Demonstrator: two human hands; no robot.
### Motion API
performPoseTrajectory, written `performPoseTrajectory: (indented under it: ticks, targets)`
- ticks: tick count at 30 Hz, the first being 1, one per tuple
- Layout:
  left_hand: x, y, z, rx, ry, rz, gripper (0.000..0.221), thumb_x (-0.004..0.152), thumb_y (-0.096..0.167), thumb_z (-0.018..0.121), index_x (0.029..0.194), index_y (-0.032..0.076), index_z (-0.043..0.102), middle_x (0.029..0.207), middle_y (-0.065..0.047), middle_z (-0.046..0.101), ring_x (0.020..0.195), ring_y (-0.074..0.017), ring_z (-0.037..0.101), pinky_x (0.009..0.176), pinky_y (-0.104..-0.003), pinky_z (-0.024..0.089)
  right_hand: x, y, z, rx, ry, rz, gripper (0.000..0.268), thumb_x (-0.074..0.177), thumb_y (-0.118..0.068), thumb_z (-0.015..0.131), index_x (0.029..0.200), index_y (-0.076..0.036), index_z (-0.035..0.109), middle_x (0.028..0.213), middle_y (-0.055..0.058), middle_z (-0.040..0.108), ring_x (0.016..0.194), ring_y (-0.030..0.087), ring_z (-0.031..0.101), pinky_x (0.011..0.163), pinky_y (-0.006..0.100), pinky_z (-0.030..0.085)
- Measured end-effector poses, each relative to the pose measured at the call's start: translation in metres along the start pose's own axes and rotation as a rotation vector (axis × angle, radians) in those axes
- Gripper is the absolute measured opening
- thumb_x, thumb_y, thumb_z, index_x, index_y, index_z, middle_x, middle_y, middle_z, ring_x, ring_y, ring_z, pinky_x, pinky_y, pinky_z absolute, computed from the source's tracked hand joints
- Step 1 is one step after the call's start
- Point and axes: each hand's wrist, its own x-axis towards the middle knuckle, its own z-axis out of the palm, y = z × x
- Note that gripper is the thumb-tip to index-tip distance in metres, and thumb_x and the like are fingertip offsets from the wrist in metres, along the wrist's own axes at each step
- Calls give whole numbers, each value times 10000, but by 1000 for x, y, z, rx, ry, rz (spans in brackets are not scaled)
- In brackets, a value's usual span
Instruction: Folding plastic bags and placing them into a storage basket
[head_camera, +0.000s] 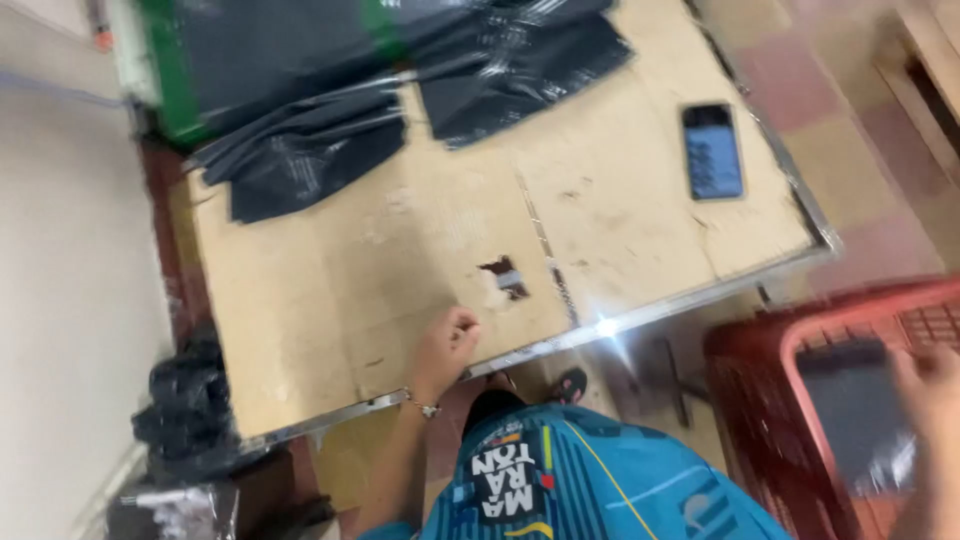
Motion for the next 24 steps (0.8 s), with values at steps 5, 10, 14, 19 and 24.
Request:
performPoseTrajectory:
  ticks: [5, 10, 14, 19, 24]
  targets:
    - [-22, -44, -28, -12, 43, 13, 111, 935, 275, 655, 984, 178, 677, 918, -14, 739, 865, -199, 705, 753, -349, 566, 37, -467, 83, 571, -332, -248, 215, 1030, -146, 718, 1220, -45, 722, 1092, 132, 732, 992, 230, 670, 895, 376, 527]
    - [-56, -92, -79, 47, 120, 73, 156, 958, 297, 585, 967, 155, 648, 906, -30, 715, 846, -238, 666, 776, -382, 489, 79, -695, 303, 1095, -750, -234, 477, 927, -179, 724, 1366, -60, 581, 1279, 104, 683, 1180, 162, 638, 984, 299, 565]
    - [-92, -137, -118, -69, 208, -317, 190, 933, 359, 618, 1024, 205, 682, 982, 23, 736, 860, -145, 687, 772, -297, 548, 113, -811, 409, 1098, -570, 8, 790, 785, -245, 845, 1448, -55, 459, 1336, 111, 627, 1208, 205, 633, 1040, 315, 517]
    - [-102, -156, -161, -207, 276, -611, 222, 914, 398, 642, 1037, 225, 707, 1014, 40, 771, 910, -141, 749, 814, -299, 575, 114, -856, 420, 943, -486, -143, 1003, 670, -87, 880, 1509, -165, 336, 1358, 75, 684, 1196, 186, 678, 1058, 257, 484]
    - [-66, -175, -171, -232, 159, -390, 179, 979, 305, 583, 1054, 182, 689, 1015, 10, 741, 929, -130, 704, 798, -264, 582, 94, -876, 367, 568, -187, -551, 883, 725, -194, 825, 1516, -100, 442, 1244, 196, 635, 1149, 353, 608, 996, 423, 448]
